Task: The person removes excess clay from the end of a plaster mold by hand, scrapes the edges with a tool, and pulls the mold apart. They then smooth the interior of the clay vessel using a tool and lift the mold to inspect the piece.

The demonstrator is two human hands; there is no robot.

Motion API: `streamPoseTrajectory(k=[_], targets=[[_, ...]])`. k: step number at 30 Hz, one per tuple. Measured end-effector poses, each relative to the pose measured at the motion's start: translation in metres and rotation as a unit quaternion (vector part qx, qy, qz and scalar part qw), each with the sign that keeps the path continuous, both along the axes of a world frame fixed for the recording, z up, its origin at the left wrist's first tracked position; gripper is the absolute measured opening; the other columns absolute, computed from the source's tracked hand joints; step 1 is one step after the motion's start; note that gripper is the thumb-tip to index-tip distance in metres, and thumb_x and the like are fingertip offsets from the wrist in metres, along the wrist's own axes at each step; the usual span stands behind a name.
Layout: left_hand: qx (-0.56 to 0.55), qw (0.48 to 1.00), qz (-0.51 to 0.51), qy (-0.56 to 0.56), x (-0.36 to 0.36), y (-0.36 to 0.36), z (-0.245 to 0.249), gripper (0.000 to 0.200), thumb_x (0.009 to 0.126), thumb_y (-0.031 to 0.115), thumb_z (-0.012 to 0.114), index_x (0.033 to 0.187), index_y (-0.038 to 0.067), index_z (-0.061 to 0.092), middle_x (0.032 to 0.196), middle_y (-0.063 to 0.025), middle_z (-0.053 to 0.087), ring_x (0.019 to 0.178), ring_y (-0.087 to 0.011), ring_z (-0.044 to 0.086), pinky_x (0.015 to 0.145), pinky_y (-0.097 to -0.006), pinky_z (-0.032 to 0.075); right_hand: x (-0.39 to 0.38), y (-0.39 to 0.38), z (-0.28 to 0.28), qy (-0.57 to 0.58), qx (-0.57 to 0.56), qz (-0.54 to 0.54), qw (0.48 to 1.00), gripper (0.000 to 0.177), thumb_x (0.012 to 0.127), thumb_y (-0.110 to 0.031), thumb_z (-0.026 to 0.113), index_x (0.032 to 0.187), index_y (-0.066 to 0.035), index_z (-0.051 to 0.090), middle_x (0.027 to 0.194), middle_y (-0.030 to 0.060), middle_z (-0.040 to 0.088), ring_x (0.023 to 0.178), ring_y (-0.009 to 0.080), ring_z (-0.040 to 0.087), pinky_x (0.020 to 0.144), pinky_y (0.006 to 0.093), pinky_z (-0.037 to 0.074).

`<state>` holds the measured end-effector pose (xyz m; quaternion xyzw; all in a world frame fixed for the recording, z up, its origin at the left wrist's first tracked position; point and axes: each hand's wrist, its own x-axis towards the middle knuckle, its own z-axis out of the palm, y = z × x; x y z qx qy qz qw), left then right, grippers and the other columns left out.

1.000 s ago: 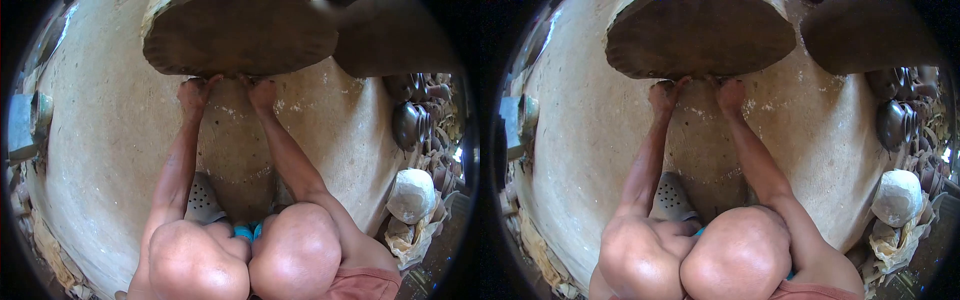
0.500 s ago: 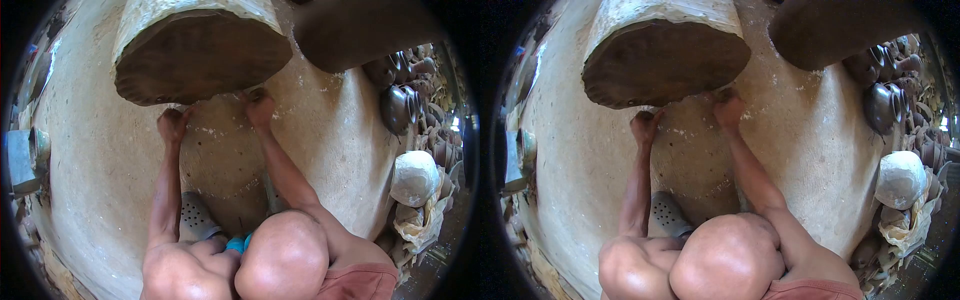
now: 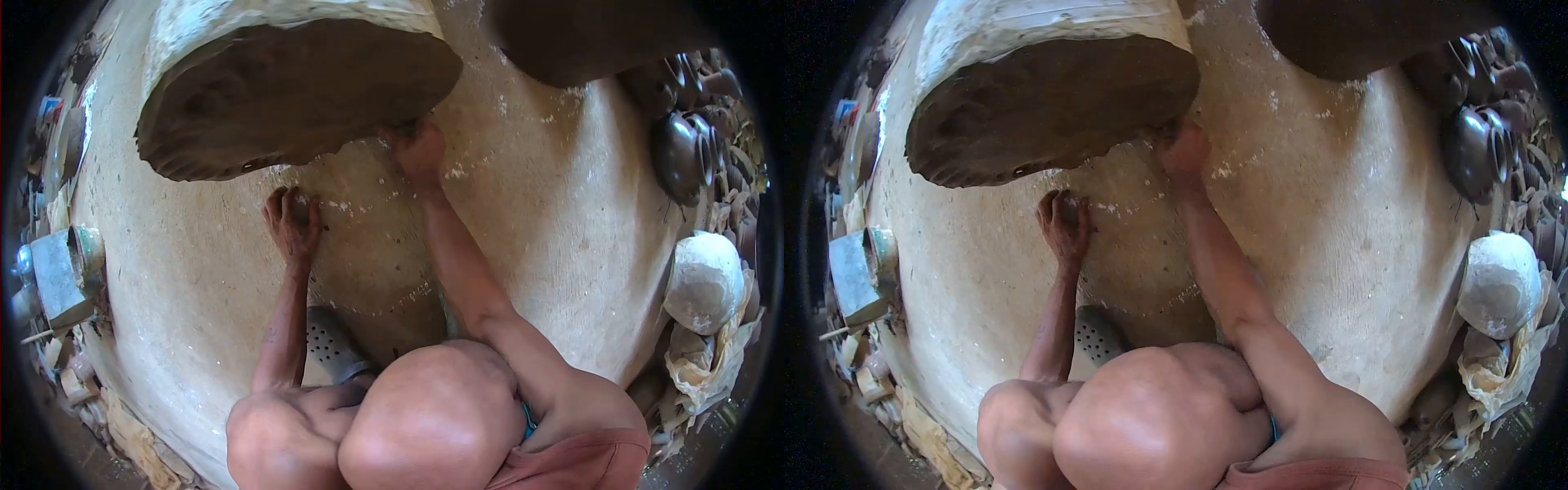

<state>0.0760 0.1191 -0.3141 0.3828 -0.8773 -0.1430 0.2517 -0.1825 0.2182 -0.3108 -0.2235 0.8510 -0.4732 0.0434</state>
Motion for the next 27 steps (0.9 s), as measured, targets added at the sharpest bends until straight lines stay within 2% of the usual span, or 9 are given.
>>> streamPoseTrajectory(k=[3, 6, 8, 9, 11, 14, 17, 24, 27], targets=[[-0.016, 1.0, -0.011, 0.002, 0.001, 0.0, -0.002, 0.041, 0.088, 0.027, 0.078, 0.122, 0.007, 0.067, 0.131, -0.0177, 0.059, 0.12, -0.0396, 0.054, 0.104, -0.0507, 0.043, -0.002, 0.0, 0.006, -0.046, 0.023, 0.014, 0.999, 0.067, 0.067, -0.034, 0.098, 0.116, 0.0, 0.067, 0.105, 0.0206, 0.076, 0.098, 0.0396, 0.074, 0.081, 0.0395, 0.058], [-0.027, 0.999, -0.015, -0.009, 0.002, 0.0, -0.002, 0.042, 0.09, 0.029, 0.077, 0.123, 0.006, 0.067, 0.131, -0.0177, 0.059, 0.121, -0.0396, 0.054, 0.105, -0.0509, 0.042, -0.001, 0.0, 0.023, -0.049, -0.071, -0.006, 0.996, 0.069, 0.07, -0.029, 0.098, 0.122, 0.001, 0.064, 0.115, 0.0201, 0.075, 0.103, 0.0335, 0.075, 0.088, 0.0398, 0.058], [-0.017, 1.0, -0.006, -0.022, 0.002, 0.001, -0.002, 0.043, 0.091, 0.031, 0.076, 0.125, 0.005, 0.066, 0.131, -0.0192, 0.059, 0.122, -0.0402, 0.054, 0.105, -0.0515, 0.043, -0.004, 0.002, 0.022, -0.06, -0.283, 0.071, 0.955, 0.066, 0.076, -0.021, 0.094, 0.128, 0.002, 0.06, 0.121, 0.0172, 0.074, 0.107, 0.0251, 0.073, 0.091, 0.0392, 0.058], [-0.016, 1.0, -0.006, -0.023, 0.001, 0.003, -0.001, 0.043, 0.091, 0.031, 0.076, 0.125, 0.005, 0.066, 0.131, -0.0192, 0.059, 0.122, -0.0402, 0.054, 0.105, -0.0515, 0.043, -0.007, 0.004, 0.02, -0.062, -0.283, 0.071, 0.955, 0.066, 0.076, -0.021, 0.094, 0.128, 0.002, 0.06, 0.121, 0.0172, 0.074, 0.107, 0.0251, 0.073, 0.091, 0.0392, 0.058], [-0.022, 1.0, -0.011, -0.011, 0.0, 0.002, 0.0, 0.043, 0.092, 0.031, 0.076, 0.125, 0.005, 0.066, 0.131, -0.0195, 0.059, 0.123, -0.0406, 0.053, 0.105, -0.0517, 0.043, -0.015, 0.008, 0.015, -0.19, -0.35, 0.121, 0.909, 0.06, 0.078, -0.017, 0.091, 0.128, -0.001, 0.062, 0.119, 0.016, 0.076, 0.109, 0.0244, 0.074, 0.092, 0.0419, 0.058], [-0.029, 0.999, -0.016, -0.022, 0.0, 0.001, -0.002, 0.043, 0.092, 0.031, 0.075, 0.125, 0.005, 0.065, 0.13, -0.0197, 0.059, 0.122, -0.0407, 0.053, 0.104, -0.0521, 0.043, -0.021, 0.01, 0.01, -0.097, -0.256, 0.108, 0.956, 0.056, 0.08, -0.016, 0.089, 0.127, 0.0, 0.062, 0.114, 0.0157, 0.077, 0.108, 0.0248, 0.075, 0.09, 0.0391, 0.059], [-0.031, 0.999, -0.003, -0.026, -0.002, 0.003, -0.002, 0.043, 0.092, 0.032, 0.075, 0.125, 0.005, 0.065, 0.13, -0.0198, 0.059, 0.122, -0.0412, 0.053, 0.105, -0.0525, 0.043, -0.024, 0.009, 0.006, -0.085, -0.234, 0.1, 0.963, 0.055, 0.08, -0.017, 0.089, 0.125, 0.0, 0.062, 0.11, 0.0152, 0.078, 0.107, 0.0256, 0.075, 0.09, 0.0392, 0.059], [-0.024, 1.0, -0.012, -0.016, 0.0, 0.001, -0.002, 0.042, 0.092, 0.032, 0.075, 0.124, 0.006, 0.065, 0.13, -0.0202, 0.058, 0.122, -0.0412, 0.053, 0.105, -0.0528, 0.042, -0.044, 0.01, 0.013, -0.093, -0.277, 0.161, 0.943, 0.073, 0.074, -0.019, 0.094, 0.135, 0.0, 0.058, 0.125, 0.0177, 0.074, 0.117, 0.028, 0.071, 0.098, 0.0413, 0.057], [-0.017, 0.999, 0.003, -0.033, -0.003, 0.004, 0.0, 0.043, 0.091, 0.032, 0.076, 0.124, 0.006, 0.066, 0.13, -0.0202, 0.058, 0.122, -0.0412, 0.053, 0.105, -0.0528, 0.042, -0.042, 0.017, 0.044, -0.048, -0.272, 0.15, 0.949, 0.072, 0.075, -0.007, 0.094, 0.137, 0.0, 0.058, 0.126, 0.0115, 0.072, 0.114, 0.0213, 0.069, 0.096, 0.0366, 0.057]])
